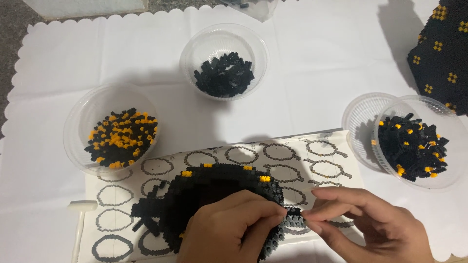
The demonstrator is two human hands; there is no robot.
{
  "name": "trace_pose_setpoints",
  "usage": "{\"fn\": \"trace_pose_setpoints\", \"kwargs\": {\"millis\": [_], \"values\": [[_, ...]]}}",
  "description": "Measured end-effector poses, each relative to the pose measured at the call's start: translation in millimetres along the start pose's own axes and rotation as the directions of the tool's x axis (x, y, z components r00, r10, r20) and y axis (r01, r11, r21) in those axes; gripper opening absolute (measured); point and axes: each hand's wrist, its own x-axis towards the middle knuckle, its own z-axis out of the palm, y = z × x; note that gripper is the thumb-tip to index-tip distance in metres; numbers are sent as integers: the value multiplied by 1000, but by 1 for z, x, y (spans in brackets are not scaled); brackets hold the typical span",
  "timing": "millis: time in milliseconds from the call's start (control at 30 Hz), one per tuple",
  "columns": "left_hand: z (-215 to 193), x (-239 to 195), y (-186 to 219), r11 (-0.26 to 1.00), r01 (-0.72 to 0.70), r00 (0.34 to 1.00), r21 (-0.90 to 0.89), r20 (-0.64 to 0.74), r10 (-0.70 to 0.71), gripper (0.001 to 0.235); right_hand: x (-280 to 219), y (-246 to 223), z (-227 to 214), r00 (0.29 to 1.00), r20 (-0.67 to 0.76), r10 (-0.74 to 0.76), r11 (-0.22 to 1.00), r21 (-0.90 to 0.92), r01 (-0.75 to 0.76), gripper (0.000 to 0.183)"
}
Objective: Assembling a 3D structure using small interlocking plastic blocks by hand and with a small pressing tool.
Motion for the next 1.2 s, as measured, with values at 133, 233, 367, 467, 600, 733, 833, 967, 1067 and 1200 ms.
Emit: {"fn": "trace_pose_setpoints", "kwargs": {"millis": [133,233,367,467,600,733,833,967,1067,1200], "values": [[0,-1,-1,1000,-13,1000,-8,-16,13,10,1,1,1,999,19,-37,999,6,37,46],[1,-1,-2,1000,6,1000,13,0,-6,10,-1,6,4,1000,-5,-1,999,35,1,46],[0,-2,-4,1000,27,999,3,21,-27,11,-9,27,-2,998,32,60,979,195,-65,53],[1,-3,-4,1000,-17,1000,25,-20,17,9,-13,41,-1,992,81,93,891,439,-119,52],[-1,-2,-1,999,-18,1000,51,1,18,10,-18,44,7,988,77,135,881,447,-155,47],[-10,-11,2,959,-249,946,132,-178,271,21,-19,40,14,986,61,157,846,506,-166,43],[-92,-49,-117,982,112,919,-152,391,-44,48,-19,38,20,979,55,195,820,539,-194,42],[-89,-117,-102,774,629,534,70,-763,-365,26,-20,43,23,971,72,228,780,584,-227,43],[-80,-153,-175,734,659,543,163,-779,-314,24,-21,49,23,962,62,266,804,536,-257,45],[-63,-154,-165,699,439,758,565,-650,49,41,-22,42,29,905,7,425,768,527,-364,43]]}}
